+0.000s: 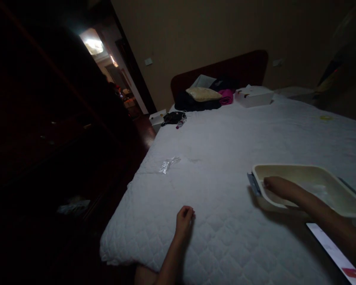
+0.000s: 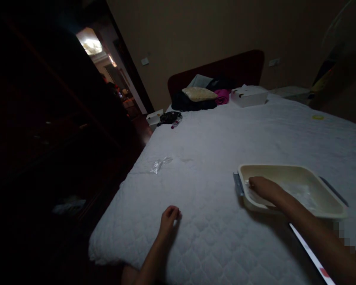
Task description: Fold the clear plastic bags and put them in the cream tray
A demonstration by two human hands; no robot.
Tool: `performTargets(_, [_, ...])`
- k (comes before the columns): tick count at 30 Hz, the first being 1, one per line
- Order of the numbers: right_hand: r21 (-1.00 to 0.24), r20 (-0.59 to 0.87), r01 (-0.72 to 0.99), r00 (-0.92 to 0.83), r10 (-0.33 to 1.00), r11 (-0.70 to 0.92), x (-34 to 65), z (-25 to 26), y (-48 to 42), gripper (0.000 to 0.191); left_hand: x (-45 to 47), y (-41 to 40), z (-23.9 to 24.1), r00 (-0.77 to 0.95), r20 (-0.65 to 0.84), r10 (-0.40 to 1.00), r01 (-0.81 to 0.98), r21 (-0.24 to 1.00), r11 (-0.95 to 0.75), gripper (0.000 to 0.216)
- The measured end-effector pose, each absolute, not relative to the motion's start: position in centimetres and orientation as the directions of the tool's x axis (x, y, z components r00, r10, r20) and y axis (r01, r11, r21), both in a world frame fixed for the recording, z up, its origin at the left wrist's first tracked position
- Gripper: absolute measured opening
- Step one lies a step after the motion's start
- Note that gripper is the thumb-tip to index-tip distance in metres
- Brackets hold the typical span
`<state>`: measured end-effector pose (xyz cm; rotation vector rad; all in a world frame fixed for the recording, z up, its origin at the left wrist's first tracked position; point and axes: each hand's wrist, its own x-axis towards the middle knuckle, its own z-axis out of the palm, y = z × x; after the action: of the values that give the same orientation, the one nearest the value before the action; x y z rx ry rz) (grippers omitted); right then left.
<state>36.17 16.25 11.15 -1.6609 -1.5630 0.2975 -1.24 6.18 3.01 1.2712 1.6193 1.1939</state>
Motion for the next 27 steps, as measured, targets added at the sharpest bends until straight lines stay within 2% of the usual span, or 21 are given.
performTargets(1, [-0.642, 0.34, 0.757, 0.135, 0.931, 0.125, 35.9, 12.0, 16.1, 0.025, -2.4, 7.3, 3.2, -0.25, 0.066, 0.966, 0.441, 0.896, 0.053, 0.028])
performTargets(3, [-0.424, 0.385, 0.877, -0.051, 0.921, 0.226, 34.4, 13.1, 15.3, 0.012, -4.9, 9.7, 3.7, -0.287, 0.11, 0.952, 0.524, 0.85, 0.06, 0.022])
performTargets(5, [-0.302, 0.49, 0.897, -0.144, 0.86, 0.322, 31.3, 12.8, 13.9, 0.026, -7.3, 12.4, 4.0, -0.325, 0.156, 0.933, 0.594, 0.801, 0.074, 0.016])
performTargets(7, [-0.313, 0.505, 0.851, -0.226, 0.833, 0.421, 26.9, 10.6, 12.2, 0.031, -9.2, 15.0, 4.3, -0.35, 0.196, 0.916, 0.662, 0.744, 0.094, 0.013])
performTargets(10, [-0.354, 0.426, 0.816, -0.295, 0.855, 0.458, 20.0, 4.6, 9.5, 0.037, -10.6, 18.1, 4.2, -0.374, 0.235, 0.897, 0.733, 0.667, 0.131, 0.014])
performTargets(12, [-0.318, 0.412, 0.795, -0.375, 0.831, 0.517, 16.9, 0.5, 8.3, 0.04, -10.9, 19.7, 4.0, -0.393, 0.26, 0.882, 0.763, 0.628, 0.155, 0.021])
performTargets(15, [-0.274, 0.424, 0.811, -0.38, 0.822, 0.516, 15.2, -3.1, 7.7, 0.043, -11.2, 21.6, 3.7, -0.425, 0.279, 0.861, 0.781, 0.594, 0.192, 0.031])
performTargets(18, [-0.24, 0.415, 0.814, -0.407, 0.814, 0.53, 15.8, -3.9, 8.0, 0.045, -11.8, 23.0, 3.6, -0.433, 0.249, 0.867, 0.773, 0.598, 0.214, 0.032])
performTargets(22, [-0.242, 0.416, 0.815, -0.404, 0.815, 0.527, 16.3, -3.5, 8.2, 0.045, -12.3, 23.7, 4.1, -0.427, 0.174, 0.887, 0.727, 0.649, 0.222, 0.022])
performTargets(25, [-0.317, 0.427, 0.792, -0.372, 0.824, 0.521, 16.2, -3.4, 8.0, 0.042, -11.3, 22.6, 4.7, -0.428, 0.135, 0.894, 0.666, 0.716, 0.211, 0.014])
performTargets(27, [-0.424, 0.415, 0.752, -0.334, 0.846, 0.505, 16.0, -3.1, 8.0, 0.039, -9.6, 20.8, 5.1, -0.416, 0.108, 0.903, 0.605, 0.774, 0.186, 0.011])
